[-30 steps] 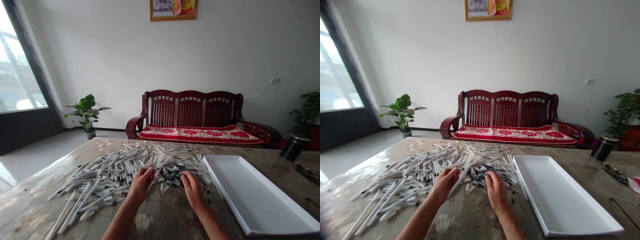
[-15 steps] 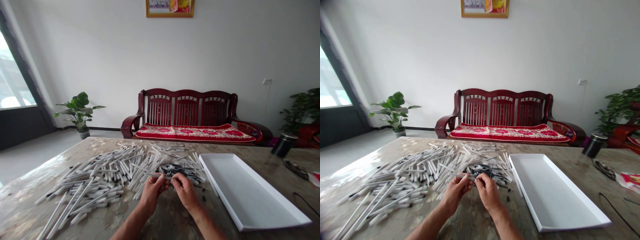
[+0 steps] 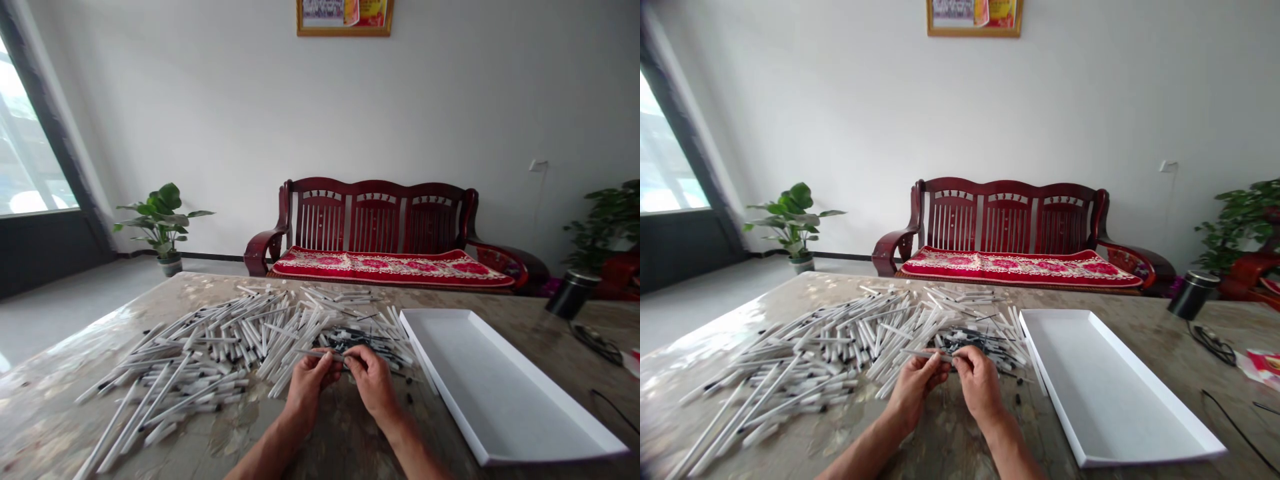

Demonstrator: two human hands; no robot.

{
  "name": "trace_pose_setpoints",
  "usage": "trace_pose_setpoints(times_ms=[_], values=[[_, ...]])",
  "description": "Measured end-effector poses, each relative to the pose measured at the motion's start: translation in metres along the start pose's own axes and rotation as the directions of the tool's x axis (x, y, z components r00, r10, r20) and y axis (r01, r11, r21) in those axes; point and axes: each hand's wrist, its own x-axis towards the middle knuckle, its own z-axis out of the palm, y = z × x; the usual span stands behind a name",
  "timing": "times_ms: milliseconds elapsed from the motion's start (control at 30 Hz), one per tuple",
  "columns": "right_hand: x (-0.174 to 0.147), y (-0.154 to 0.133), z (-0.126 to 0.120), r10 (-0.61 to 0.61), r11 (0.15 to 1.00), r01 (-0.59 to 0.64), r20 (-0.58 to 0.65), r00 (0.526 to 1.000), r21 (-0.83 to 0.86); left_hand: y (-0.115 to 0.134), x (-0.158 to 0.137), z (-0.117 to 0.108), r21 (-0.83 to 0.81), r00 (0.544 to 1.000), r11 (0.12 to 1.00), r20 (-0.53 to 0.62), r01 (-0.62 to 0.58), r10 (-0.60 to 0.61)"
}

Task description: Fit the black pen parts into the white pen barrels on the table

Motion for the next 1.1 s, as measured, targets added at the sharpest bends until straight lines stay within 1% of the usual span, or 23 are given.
trace_pose_setpoints(times_ms=[100, 233, 300, 433, 500, 600, 667, 800, 867, 1000, 1100], values=[[-0.0002, 0.001, 0.0005, 0.048, 0.998, -0.048, -0.002, 0.999, 0.029, 0.0001, -0.0002, 0.0001, -0.006, 1.0, 1.0, 0.006, 0.007, -0.007], [0.0003, 0.0045, 0.0015, 0.117, 0.993, -0.115, 0.056, 0.992, -0.037, -0.0009, -0.0008, 0.0004, 0.003, 1.0, 1.0, 0.022, 0.01, -0.011], [0.0007, 0.0041, 0.0018, 0.105, 0.994, -0.103, 0.051, 0.993, -0.033, -0.0014, -0.0006, 0.0006, -0.002, 1.0, 1.0, 0.014, 0.013, -0.013], [0.0008, -0.0001, 0.0011, 0.045, 0.998, -0.045, -0.002, 0.999, 0.032, -0.0004, -0.0001, 0.0017, -0.027, 1.0, 1.0, 0.005, -0.001, 0.001], [0.0006, 0.0, 0.0003, 0.06, 0.998, -0.059, -0.015, 0.998, 0.02, 0.0002, 0.0, 0.0022, -0.031, 1.0, 1.0, 0.01, -0.005, 0.006], [0.0008, 0.0034, -0.0004, 0.111, 0.992, -0.11, 0.016, 0.994, -0.064, -0.0004, 0.0003, 0.0019, -0.016, 1.0, 1.0, 0.012, -0.001, 0.001], [0.0012, 0.0052, -0.0002, 0.115, 0.989, -0.112, 0.033, 0.993, -0.093, -0.0018, 0.0013, 0.001, -0.013, 1.0, 1.0, 0.005, -0.002, 0.002], [0.0017, 0.0037, 0.0006, 0.065, 0.998, -0.065, 0.006, 0.998, -0.001, -0.0034, 0.0037, -0.0012, -0.042, 1.0, 0.999, -0.015, -0.01, 0.009], [0.0016, 0.0028, 0.0006, 0.072, 0.997, -0.071, -0.013, 0.997, 0.018, -0.003, 0.004, -0.0014, -0.049, 1.0, 0.999, -0.015, -0.006, 0.005], [0.0012, 0.0046, 0.0007, 0.115, 0.993, -0.113, 0.053, 0.992, -0.043, -0.0023, 0.003, -0.0001, -0.025, 1.0, 1.0, -0.012, -0.001, 0.001], [0.0012, 0.0053, 0.0015, 0.093, 0.993, -0.088, 0.056, 0.994, -0.08, -0.0035, 0.0031, 0.0005, 0.001, 0.999, 1.0, -0.032, -0.002, 0.002]])
